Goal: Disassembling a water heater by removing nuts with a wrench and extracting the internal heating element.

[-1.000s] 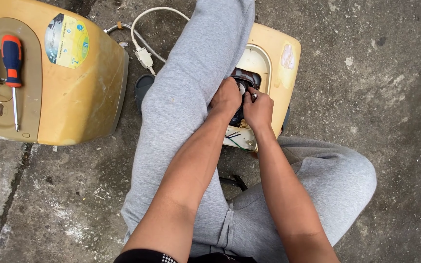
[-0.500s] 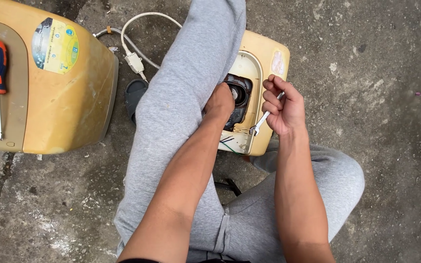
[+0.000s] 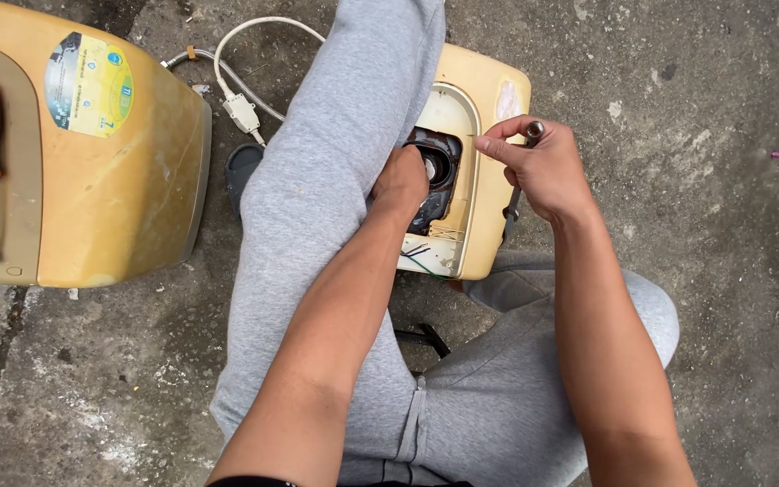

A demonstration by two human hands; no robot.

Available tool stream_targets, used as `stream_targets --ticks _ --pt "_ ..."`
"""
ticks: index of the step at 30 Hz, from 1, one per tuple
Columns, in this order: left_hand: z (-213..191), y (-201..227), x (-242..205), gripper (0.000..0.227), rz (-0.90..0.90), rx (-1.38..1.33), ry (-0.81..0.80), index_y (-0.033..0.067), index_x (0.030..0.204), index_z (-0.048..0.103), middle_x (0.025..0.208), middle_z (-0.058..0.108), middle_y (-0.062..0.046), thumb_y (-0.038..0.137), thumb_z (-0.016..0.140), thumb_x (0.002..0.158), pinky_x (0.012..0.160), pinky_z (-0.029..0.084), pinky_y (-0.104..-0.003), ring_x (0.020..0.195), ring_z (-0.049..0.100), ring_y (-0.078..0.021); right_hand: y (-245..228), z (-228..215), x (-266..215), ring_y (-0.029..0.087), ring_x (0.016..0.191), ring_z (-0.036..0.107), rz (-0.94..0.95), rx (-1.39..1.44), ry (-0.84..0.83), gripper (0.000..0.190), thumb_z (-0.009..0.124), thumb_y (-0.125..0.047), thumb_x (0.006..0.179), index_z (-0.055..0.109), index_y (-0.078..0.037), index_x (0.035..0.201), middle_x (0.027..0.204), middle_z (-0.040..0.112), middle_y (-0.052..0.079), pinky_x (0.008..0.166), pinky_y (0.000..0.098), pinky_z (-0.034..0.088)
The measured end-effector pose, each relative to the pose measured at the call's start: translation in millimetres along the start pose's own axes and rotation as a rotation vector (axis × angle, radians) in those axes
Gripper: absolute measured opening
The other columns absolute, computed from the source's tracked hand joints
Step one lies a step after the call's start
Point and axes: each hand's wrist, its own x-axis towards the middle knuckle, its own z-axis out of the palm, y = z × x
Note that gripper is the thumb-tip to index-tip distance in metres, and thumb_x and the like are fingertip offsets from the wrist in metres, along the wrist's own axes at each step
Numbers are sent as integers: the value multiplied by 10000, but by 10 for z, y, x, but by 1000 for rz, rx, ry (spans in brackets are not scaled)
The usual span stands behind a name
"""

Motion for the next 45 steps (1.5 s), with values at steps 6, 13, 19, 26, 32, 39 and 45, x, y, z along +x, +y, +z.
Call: stream_targets --ticks 6,13,19,26,32,39,45 --pt "13 -14 194 191 28 27 -5 -60 1032 754 965 758 -225 13 612 926 741 647 -466 980 745 -338 280 -72 137 384 783 666 -295 -980 -296 159 724 -112 944 803 -125 1081 870 634 149 707 444 532" --pt "-53 -17 151 212 44 41 -60 -88 1033 731 985 744 -259 30 601 916 737 651 -451 975 750 -366 599 149 360 447 818 698 -306 -1090 -365 273 633 -39 930 809 -195 1067 978 590 91 756 539 581" --pt "-50 37 177 213 71 40 -50 -101 1031 721 970 737 -259 32 604 915 720 650 -421 956 753 -356 802 302 608 390 808 703 -346 -1121 -449 301 651 -44 895 812 -259 1030 973 523 35 731 506 588" --pt "-70 -1 117 243 80 1 -15 -128 1032 708 947 728 -278 68 597 943 692 644 -389 922 752 -331 783 419 701 404 924 718 -219 -1227 -571 206 661 -127 835 777 -244 958 1017 588 83 812 525 596" --pt "-33 -14 102 287 58 -39 -4 -116 1051 700 969 730 -265 120 554 979 724 644 -391 957 747 -331 675 445 708 421 965 714 -215 -1234 -564 168 693 -149 830 739 -212 978 1052 598 98 841 539 589" --pt "201 -186 317 336 54 -55 59 -67 1037 704 929 735 -215 223 537 1008 702 633 -355 954 752 -303 649 388 694 484 980 688 -250 -1051 -504 137 724 -190 894 730 -131 1018 1030 593 139 857 593 570" --pt "163 -179 359 259 52 19 40 -54 1010 686 892 734 -183 166 555 973 684 642 -400 922 765 -324 539 428 642 438 896 710 -374 -1148 -512 109 739 -197 901 764 -188 1006 995 595 76 812 565 593"
